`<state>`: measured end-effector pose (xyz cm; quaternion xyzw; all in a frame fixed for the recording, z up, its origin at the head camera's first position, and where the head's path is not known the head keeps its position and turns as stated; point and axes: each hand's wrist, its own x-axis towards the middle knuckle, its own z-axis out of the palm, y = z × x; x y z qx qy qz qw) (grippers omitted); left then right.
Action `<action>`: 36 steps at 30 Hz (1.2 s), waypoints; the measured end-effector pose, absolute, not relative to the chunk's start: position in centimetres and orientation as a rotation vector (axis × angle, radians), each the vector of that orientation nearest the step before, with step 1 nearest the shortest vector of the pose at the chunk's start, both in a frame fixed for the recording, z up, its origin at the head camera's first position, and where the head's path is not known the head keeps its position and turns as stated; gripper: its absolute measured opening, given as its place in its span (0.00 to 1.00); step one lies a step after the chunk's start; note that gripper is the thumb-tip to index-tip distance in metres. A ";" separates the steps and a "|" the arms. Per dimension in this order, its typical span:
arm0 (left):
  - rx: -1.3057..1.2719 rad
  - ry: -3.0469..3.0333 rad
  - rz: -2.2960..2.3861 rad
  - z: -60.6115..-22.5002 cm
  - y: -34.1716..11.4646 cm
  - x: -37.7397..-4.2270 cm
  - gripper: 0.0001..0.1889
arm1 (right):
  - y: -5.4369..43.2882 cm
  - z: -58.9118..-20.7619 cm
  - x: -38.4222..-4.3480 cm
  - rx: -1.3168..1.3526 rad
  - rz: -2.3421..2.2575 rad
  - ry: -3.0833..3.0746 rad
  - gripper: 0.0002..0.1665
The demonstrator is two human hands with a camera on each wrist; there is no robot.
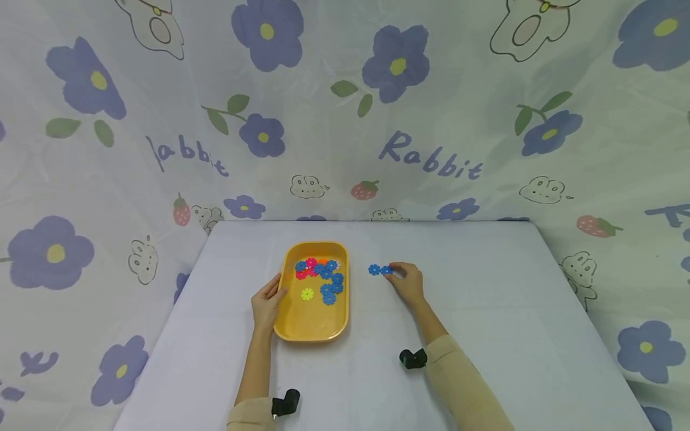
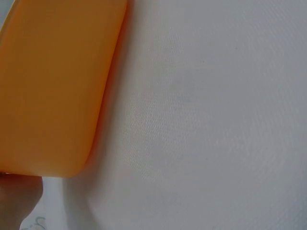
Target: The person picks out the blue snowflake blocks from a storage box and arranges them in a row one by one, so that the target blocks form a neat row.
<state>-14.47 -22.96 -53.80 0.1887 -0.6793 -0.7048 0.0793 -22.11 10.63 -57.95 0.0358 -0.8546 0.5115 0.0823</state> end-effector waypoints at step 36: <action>0.560 -2.030 -2.112 -53.7 -23.0 -14.6 0.23 | -0.1 -52.5 -21.2 0.502 1.943 -2.203 0.20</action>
